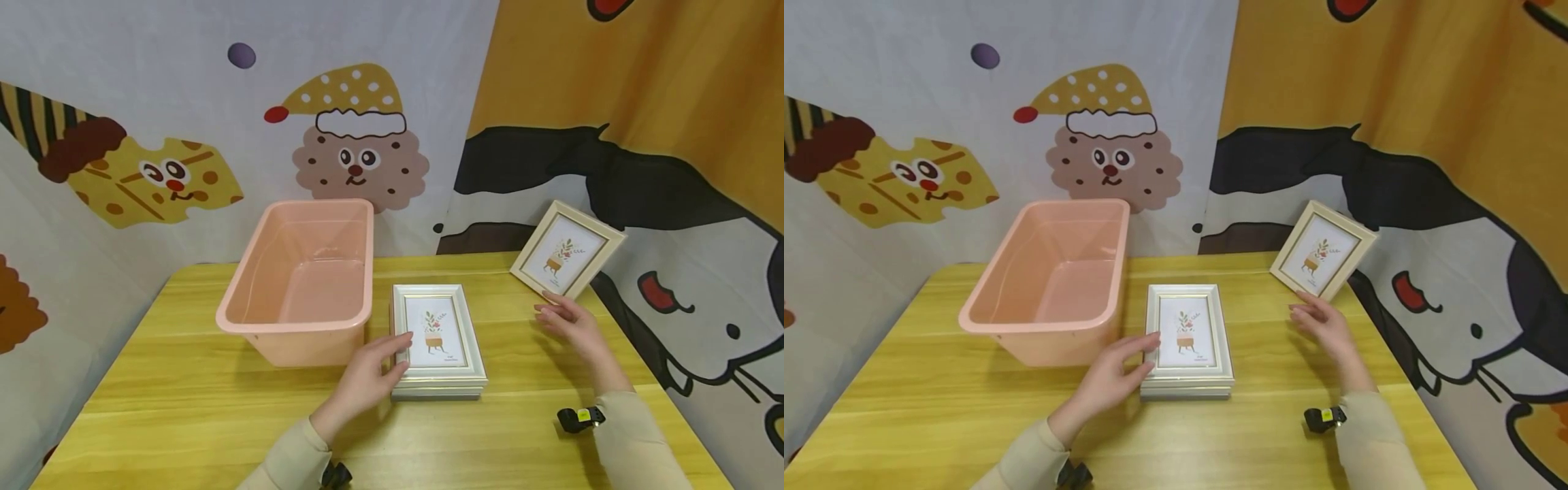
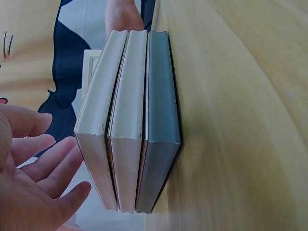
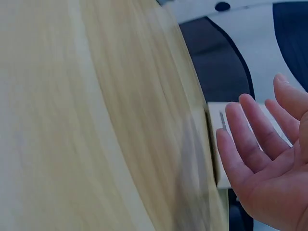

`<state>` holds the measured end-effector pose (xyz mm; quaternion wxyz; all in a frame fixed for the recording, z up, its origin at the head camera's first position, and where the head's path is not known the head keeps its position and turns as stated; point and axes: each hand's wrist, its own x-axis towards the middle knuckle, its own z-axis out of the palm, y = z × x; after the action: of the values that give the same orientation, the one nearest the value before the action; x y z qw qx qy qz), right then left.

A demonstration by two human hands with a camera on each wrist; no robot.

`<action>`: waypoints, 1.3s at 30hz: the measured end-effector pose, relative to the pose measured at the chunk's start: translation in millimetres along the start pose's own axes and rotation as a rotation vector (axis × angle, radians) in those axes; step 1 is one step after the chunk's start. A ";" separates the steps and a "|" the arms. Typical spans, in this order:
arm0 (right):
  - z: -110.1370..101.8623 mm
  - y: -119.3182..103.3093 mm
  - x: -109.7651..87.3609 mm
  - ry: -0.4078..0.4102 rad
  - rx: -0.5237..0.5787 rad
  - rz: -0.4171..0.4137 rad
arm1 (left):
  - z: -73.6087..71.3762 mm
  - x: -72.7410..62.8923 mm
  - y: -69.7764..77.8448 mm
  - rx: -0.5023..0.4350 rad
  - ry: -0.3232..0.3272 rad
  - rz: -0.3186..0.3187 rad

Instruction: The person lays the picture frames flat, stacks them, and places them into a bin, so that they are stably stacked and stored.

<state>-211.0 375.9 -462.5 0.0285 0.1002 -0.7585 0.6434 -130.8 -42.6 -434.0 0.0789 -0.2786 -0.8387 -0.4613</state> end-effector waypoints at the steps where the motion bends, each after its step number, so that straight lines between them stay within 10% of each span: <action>1: -3.4 0.0 -1.1 0.018 0.004 -0.005 | 0.1 0.4 0.3 -0.006 0.004 0.003; 18: -48.6 -12.8 -10.6 0.371 -0.205 0.147 | -0.7 11.3 8.3 -0.049 -0.022 0.025; 39: -70.4 -37.4 11.4 0.592 -0.327 0.247 | 3.5 31.0 14.0 -0.132 -0.047 0.067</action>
<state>-221.1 438.1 -412.3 0.1845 -0.1891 -0.8165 0.5133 -148.7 -21.6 -413.7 0.0559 -0.3218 -0.7984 -0.5059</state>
